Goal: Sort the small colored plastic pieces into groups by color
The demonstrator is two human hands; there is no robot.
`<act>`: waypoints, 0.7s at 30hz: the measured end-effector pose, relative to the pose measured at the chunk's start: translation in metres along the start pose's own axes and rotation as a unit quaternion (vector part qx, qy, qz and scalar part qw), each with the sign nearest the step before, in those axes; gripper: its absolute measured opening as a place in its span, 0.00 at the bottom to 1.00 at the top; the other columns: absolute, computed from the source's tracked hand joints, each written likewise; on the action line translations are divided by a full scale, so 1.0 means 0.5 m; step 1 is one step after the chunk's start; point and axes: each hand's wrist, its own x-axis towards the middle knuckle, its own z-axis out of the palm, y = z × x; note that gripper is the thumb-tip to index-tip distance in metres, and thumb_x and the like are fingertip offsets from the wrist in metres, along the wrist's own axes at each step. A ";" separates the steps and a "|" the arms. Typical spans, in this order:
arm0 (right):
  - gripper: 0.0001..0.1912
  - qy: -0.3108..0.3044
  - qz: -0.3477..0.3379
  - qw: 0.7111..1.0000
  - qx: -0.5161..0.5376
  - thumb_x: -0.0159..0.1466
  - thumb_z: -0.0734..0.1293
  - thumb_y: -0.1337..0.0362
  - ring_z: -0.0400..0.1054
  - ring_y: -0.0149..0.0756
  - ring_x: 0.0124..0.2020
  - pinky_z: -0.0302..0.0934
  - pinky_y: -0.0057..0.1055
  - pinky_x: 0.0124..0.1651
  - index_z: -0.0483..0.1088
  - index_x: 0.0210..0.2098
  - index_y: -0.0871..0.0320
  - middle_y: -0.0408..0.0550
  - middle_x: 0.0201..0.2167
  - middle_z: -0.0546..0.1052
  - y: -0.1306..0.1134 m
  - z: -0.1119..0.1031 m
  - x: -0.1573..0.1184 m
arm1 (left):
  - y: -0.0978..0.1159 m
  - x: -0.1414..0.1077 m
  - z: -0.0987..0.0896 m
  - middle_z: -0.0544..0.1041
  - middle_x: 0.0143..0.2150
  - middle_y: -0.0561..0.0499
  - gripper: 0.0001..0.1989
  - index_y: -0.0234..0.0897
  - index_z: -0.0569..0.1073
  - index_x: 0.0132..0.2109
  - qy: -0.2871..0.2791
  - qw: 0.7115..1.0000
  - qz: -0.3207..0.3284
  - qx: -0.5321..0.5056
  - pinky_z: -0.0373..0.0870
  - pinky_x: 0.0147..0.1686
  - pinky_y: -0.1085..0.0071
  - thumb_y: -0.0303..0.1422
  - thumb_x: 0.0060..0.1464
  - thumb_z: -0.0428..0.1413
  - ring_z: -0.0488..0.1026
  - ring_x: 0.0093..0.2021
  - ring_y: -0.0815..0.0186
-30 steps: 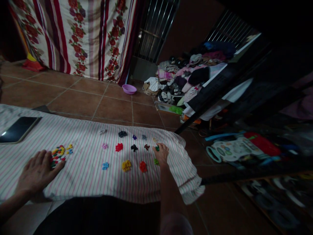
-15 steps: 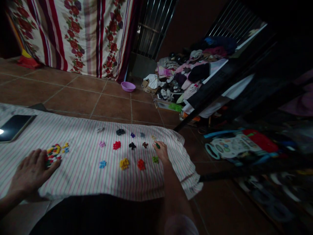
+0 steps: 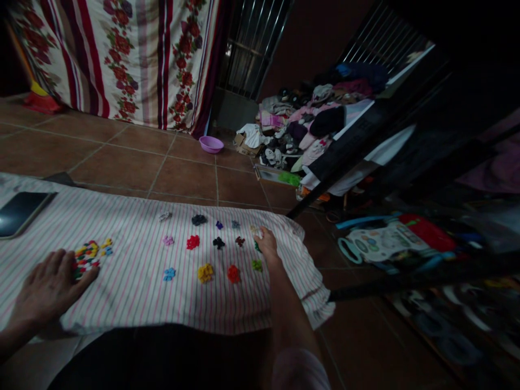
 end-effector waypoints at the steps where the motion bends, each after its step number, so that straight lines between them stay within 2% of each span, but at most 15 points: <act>1: 0.18 -0.002 -0.013 1.000 -0.022 0.51 0.68 0.60 0.70 0.41 0.36 0.64 0.36 0.40 0.74 0.42 0.56 0.50 0.34 0.76 -0.003 0.007 0.005 | 0.002 -0.001 0.000 0.65 0.57 0.38 0.25 0.43 0.73 0.54 0.004 1.000 -0.004 0.000 0.58 0.55 0.42 0.26 0.49 0.48 0.43 0.67 0.34; 4: 0.17 0.002 -0.036 0.997 -0.069 0.52 0.67 0.64 0.69 0.41 0.36 0.63 0.34 0.41 0.74 0.41 0.57 0.50 0.31 0.75 -0.013 0.024 0.017 | 0.010 -0.001 -0.007 0.66 0.57 0.39 0.24 0.43 0.74 0.52 0.006 1.000 -0.024 -0.012 0.57 0.56 0.42 0.27 0.48 0.49 0.44 0.67 0.36; 8: 0.15 0.010 -0.024 0.994 -0.107 0.51 0.65 0.67 0.69 0.41 0.36 0.61 0.33 0.41 0.75 0.39 0.59 0.52 0.31 0.76 -0.022 0.038 0.032 | 0.018 0.003 -0.022 0.67 0.57 0.38 0.23 0.42 0.75 0.51 -0.001 0.999 -0.036 -0.038 0.57 0.57 0.42 0.28 0.46 0.50 0.48 0.67 0.37; 15: 0.14 0.004 -0.024 0.993 -0.111 0.51 0.60 0.70 0.69 0.39 0.32 0.61 0.30 0.37 0.76 0.33 0.59 0.51 0.28 0.77 -0.039 0.050 0.055 | 0.016 0.008 -0.030 0.68 0.55 0.39 0.24 0.43 0.76 0.51 -0.014 0.999 -0.033 -0.023 0.57 0.58 0.44 0.26 0.46 0.51 0.51 0.66 0.36; 21: 0.12 0.013 -0.036 0.994 -0.102 0.52 0.61 0.68 0.68 0.37 0.30 0.60 0.29 0.34 0.76 0.31 0.58 0.49 0.25 0.76 -0.045 0.048 0.055 | 0.021 0.005 -0.031 0.69 0.55 0.42 0.24 0.46 0.75 0.51 -0.017 0.998 -0.047 -0.025 0.56 0.59 0.44 0.29 0.46 0.51 0.50 0.67 0.38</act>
